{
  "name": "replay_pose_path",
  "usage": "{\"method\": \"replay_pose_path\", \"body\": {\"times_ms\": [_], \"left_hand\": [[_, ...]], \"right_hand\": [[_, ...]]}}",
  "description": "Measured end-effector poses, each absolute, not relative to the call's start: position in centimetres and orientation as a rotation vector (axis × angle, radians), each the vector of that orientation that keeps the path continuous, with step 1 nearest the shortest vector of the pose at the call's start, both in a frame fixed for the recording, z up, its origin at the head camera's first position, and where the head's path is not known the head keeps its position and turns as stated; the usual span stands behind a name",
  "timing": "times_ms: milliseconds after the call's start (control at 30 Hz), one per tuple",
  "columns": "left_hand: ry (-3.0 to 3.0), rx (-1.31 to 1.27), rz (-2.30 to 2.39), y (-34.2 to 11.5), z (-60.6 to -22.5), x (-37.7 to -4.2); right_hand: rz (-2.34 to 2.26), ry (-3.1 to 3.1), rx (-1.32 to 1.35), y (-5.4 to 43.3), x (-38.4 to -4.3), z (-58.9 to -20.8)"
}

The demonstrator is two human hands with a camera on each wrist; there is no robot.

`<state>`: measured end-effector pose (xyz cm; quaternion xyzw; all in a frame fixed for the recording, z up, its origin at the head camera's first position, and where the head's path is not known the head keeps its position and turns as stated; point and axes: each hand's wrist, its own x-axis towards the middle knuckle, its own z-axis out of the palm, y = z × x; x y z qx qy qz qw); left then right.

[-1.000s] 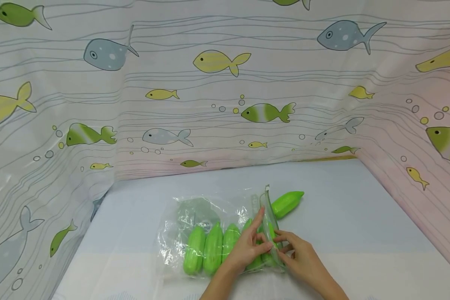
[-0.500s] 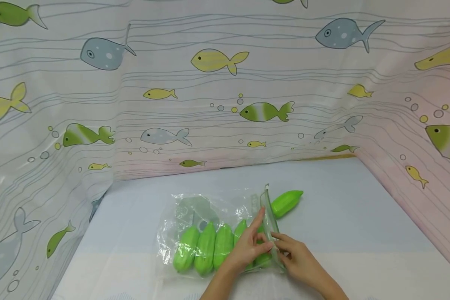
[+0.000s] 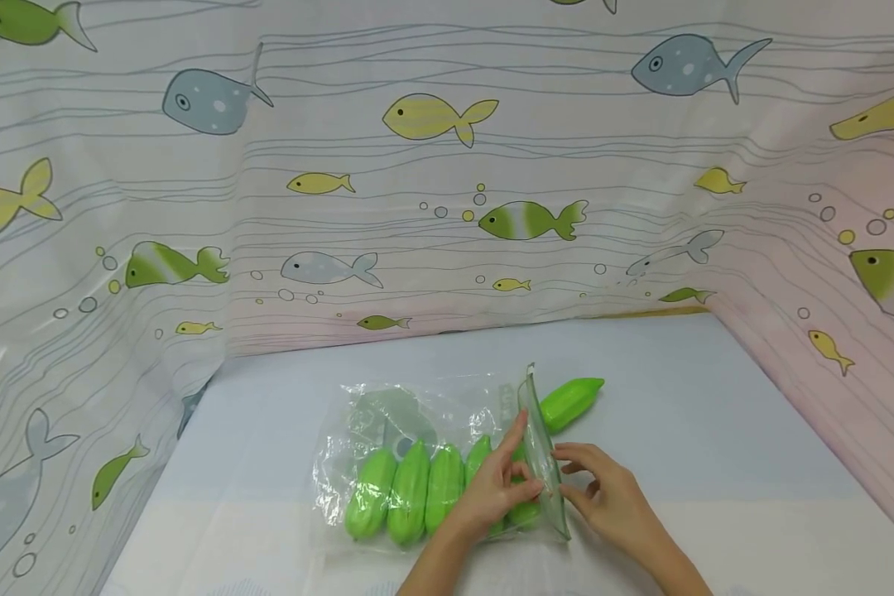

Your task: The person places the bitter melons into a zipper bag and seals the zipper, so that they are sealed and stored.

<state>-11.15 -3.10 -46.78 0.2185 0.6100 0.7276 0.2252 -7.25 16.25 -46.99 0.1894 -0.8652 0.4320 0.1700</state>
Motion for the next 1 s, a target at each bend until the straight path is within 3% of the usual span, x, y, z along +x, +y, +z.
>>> {"method": "replay_pose_path", "body": {"times_ms": [1000], "left_hand": [[1.673, 0.618, 2.023, -3.1, -47.0, -11.2]], "right_hand": [[1.185, -2.395, 0.528, 18.5, -9.4, -45.6]]}}
